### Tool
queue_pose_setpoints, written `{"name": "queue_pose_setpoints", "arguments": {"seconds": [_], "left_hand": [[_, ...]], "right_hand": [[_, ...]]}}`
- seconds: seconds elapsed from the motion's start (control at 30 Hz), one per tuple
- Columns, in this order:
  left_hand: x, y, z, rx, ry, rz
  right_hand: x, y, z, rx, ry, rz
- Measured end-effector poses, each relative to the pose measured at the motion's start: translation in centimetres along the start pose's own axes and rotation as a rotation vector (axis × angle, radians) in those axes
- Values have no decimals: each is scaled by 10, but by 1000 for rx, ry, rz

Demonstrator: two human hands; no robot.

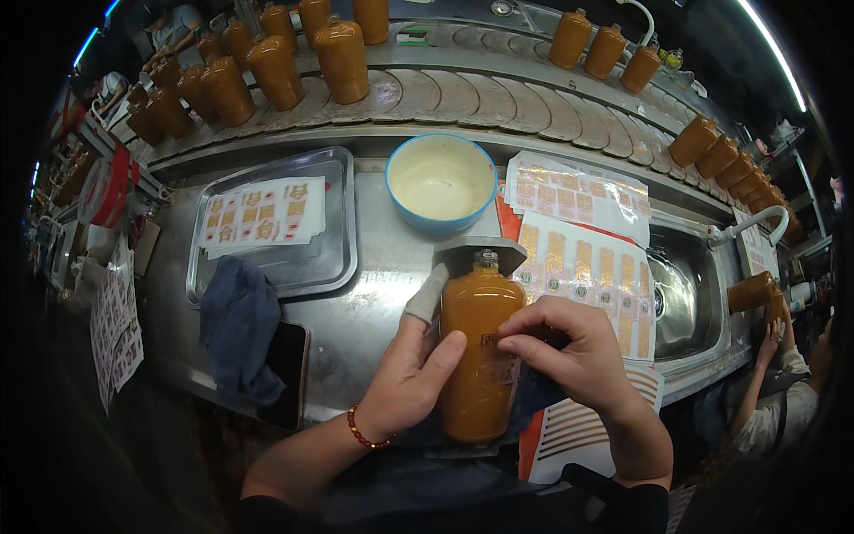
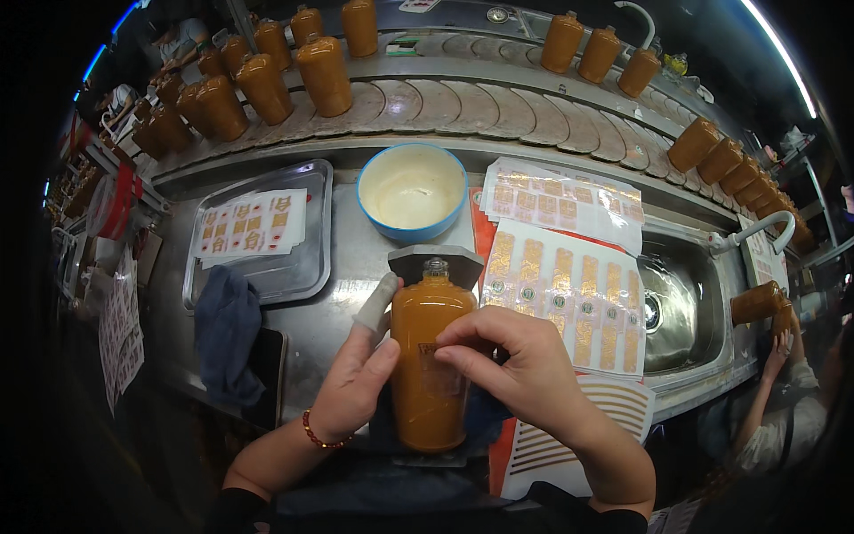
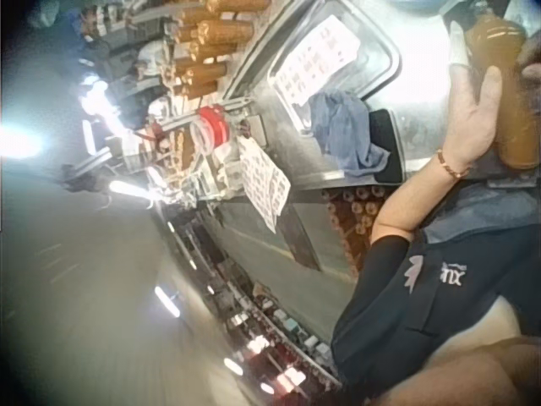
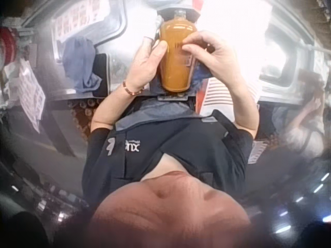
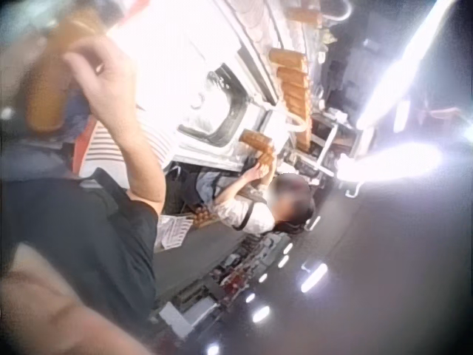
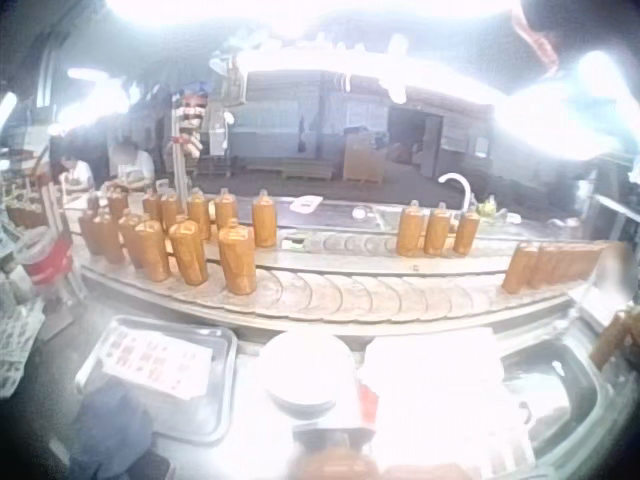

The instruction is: The person wipes an amber bottle with a cloth, then applies a label to its side. The person smooths the label and continues wiping the bottle surface. The process is repeated for multiple bottles on a conveyor line.

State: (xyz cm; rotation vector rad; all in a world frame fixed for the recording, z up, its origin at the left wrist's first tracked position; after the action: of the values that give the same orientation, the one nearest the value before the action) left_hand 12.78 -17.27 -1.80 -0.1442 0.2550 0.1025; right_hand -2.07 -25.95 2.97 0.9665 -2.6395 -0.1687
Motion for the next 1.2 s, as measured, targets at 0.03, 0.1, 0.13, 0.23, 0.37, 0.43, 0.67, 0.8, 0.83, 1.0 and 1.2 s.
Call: {"name": "queue_pose_setpoints", "arguments": {"seconds": [0.03,0.1,0.13,0.23,0.37,0.43,0.67,0.8,0.83,1.0,1.2], "left_hand": [[-4,1,0,6,25,14],[-3,3,-9,14,-85,5],[-1,3,-10,34,-155,-16],[0,2,-18,39,-180,-25],[2,3,-14,41,-208,-57],[3,4,-11,43,-177,-49],[8,-5,-14,-7,-79,19],[8,-8,-14,-43,-153,13],[7,-9,-13,-27,-149,7],[6,-9,-11,4,-99,-20],[9,-7,-9,32,-62,-38]], "right_hand": [[-4,-1,1,30,28,27],[-6,-1,-3,76,106,116],[-8,0,-7,75,152,142],[-8,0,-5,67,170,184],[-1,-1,13,-2,49,261],[1,1,27,-62,-1,282],[-24,6,53,-189,-401,48],[-22,4,54,-189,-349,73],[-22,3,55,-199,-369,70],[-23,2,59,-221,-489,40],[-24,0,52,-211,-470,-11]]}}
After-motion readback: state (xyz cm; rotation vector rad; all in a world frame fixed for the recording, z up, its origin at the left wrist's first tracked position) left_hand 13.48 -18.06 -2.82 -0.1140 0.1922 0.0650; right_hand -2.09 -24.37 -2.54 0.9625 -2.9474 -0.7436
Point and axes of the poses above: each hand's wrist, its own y-axis away from the middle knuckle, its own x-axis out of the back of the hand, z = x × y, the point moved 7 cm from there along -y, towards the middle knuckle, and after that the axes turned 12 degrees about -x, right-handed, at the moved point
